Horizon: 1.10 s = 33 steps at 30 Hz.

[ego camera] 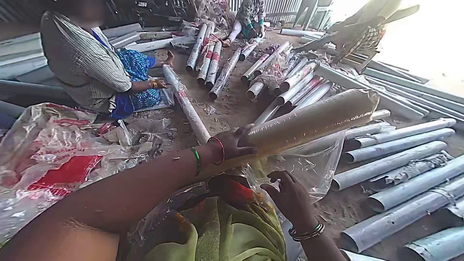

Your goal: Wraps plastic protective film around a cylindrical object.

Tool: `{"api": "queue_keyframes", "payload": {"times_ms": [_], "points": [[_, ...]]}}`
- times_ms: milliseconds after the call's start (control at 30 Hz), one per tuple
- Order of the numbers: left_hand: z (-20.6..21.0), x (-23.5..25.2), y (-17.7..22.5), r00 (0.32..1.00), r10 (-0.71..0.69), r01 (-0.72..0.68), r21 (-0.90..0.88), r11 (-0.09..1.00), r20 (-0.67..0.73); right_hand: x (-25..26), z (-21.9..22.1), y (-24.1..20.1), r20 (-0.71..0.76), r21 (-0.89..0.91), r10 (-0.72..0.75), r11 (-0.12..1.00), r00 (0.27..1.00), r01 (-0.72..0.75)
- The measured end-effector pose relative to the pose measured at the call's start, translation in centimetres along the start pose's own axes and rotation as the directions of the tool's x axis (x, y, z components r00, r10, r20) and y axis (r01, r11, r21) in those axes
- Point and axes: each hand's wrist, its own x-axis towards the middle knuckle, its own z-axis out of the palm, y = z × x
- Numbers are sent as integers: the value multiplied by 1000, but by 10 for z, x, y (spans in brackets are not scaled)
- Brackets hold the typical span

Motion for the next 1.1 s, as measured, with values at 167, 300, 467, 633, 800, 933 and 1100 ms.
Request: {"api": "queue_keyframes", "payload": {"times_ms": [167, 300, 467, 633, 800, 933, 1100], "points": [[-6, -30, -47, 981, -180, 189, -153, 970, 66, 30, 11, -38, 125, -146, -13, 989, 992, 31], [-8, -29, -56, 985, -167, 174, -201, 964, 52, 39, 11, -56, -46, -210, -162, 966, 986, 149], [-17, -23, -65, 989, -124, 143, -285, 948, 81, 50, 19, -71, 117, -265, -135, 950, 984, 162], [-25, -22, -71, 989, -100, 136, -383, 913, 113, 73, 40, -91, 305, -395, 81, 917, 949, 48], [-31, -20, -85, 985, -81, 157, -588, 793, 154, 93, 60, -110, 306, -494, 154, 869, 940, 18], [-39, -16, -95, 981, -79, 163, -533, 830, 177, 107, 69, -109, 297, -486, 25, 864, 954, 129], [-46, -19, -99, 996, -58, 74, -254, 965, 68, 122, 68, -97, 331, -421, -107, 872, 937, 249]]}}
